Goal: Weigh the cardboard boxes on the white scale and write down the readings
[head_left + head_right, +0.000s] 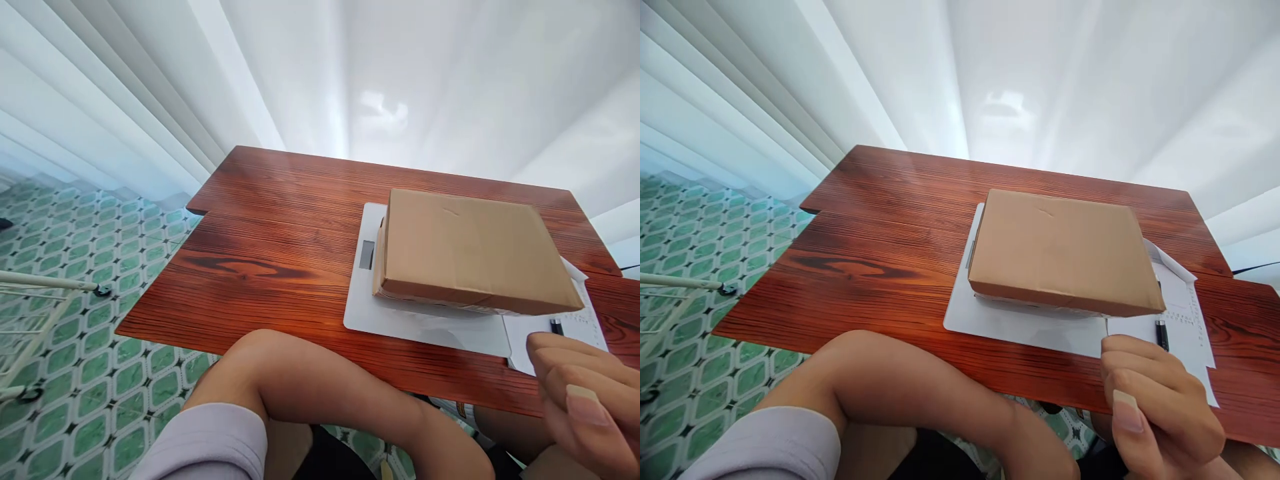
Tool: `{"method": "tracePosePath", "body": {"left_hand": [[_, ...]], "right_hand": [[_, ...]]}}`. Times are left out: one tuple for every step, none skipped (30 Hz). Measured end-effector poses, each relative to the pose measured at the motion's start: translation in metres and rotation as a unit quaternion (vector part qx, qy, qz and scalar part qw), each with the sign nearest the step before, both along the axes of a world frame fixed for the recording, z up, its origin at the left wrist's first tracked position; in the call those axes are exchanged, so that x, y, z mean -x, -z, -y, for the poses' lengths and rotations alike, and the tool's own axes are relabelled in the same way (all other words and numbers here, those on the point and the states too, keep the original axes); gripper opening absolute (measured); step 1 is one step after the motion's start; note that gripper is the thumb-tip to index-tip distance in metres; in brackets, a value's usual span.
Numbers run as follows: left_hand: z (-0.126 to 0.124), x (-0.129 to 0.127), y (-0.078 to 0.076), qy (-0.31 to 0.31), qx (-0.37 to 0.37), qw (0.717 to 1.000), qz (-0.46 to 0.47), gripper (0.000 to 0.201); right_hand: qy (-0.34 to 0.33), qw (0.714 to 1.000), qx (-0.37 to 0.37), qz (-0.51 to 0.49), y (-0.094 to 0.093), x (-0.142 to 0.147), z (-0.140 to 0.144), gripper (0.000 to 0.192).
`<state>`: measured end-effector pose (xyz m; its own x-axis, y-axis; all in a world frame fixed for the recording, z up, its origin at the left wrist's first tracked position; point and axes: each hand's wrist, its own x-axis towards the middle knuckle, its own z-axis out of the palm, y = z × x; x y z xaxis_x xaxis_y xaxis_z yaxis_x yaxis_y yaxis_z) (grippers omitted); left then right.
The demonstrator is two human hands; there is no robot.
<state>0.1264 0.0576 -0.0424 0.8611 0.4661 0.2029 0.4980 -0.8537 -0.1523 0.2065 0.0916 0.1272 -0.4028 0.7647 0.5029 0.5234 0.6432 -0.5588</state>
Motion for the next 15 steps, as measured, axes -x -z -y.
{"method": "tracePosePath", "body": {"left_hand": [[0.003,0.005,0.003,0.010,-0.003,1.000,-0.001,0.031],[0.008,0.011,0.007,0.030,-0.007,1.000,0.002,0.031],[0.014,0.017,0.012,0.065,-0.013,0.998,0.010,0.032],[0.019,0.022,0.018,0.128,-0.023,0.991,0.026,0.035],[0.023,0.026,0.023,0.222,-0.038,0.973,0.051,0.038],[0.024,0.029,0.028,0.335,-0.054,0.937,0.081,0.042],[0.023,0.030,0.030,0.442,-0.068,0.888,0.107,0.046],[0.020,0.030,0.030,0.524,-0.079,0.838,0.127,0.050],[0.015,0.030,0.026,0.576,-0.088,0.801,0.138,0.053],[0.010,0.031,0.019,0.585,-0.093,0.794,0.135,0.054],[0.003,0.031,0.008,0.584,-0.097,0.796,0.130,0.054],[-0.003,0.033,-0.006,0.578,-0.093,0.802,0.118,0.055],[-0.009,0.035,-0.022,0.557,-0.083,0.821,0.096,0.054],[-0.014,0.038,-0.039,0.547,-0.071,0.830,0.085,0.051],[-0.019,0.041,-0.056,0.543,-0.062,0.833,0.090,0.047]], "right_hand": [[-0.002,1.000,0.008,-0.002,-0.004,-0.002,0.003,0.042],[0.006,1.000,0.015,-0.003,-0.006,-0.005,0.007,0.042],[0.024,0.999,0.021,-0.009,-0.007,-0.007,0.010,0.042],[0.053,0.998,0.027,-0.014,-0.008,-0.008,0.012,0.043],[0.070,0.997,0.020,-0.028,-0.007,-0.009,0.012,0.043],[0.084,0.996,0.012,-0.039,-0.005,-0.010,0.012,0.043],[0.072,0.996,-0.013,-0.054,-0.004,-0.011,0.011,0.042],[0.030,0.993,-0.076,-0.090,-0.002,-0.012,0.009,0.041],[0.022,0.992,-0.078,-0.093,-0.001,-0.013,0.008,0.040],[0.030,0.990,-0.087,-0.105,0.000,-0.013,0.007,0.040],[0.044,0.988,-0.094,-0.113,0.000,-0.014,0.006,0.040],[0.073,0.986,-0.090,-0.116,0.000,-0.015,0.006,0.040],[0.097,0.984,-0.094,-0.120,-0.001,-0.016,0.006,0.041],[0.117,0.981,-0.098,-0.120,-0.003,-0.016,0.007,0.042],[0.134,0.979,-0.104,-0.117,-0.004,-0.017,0.008,0.042]]}}
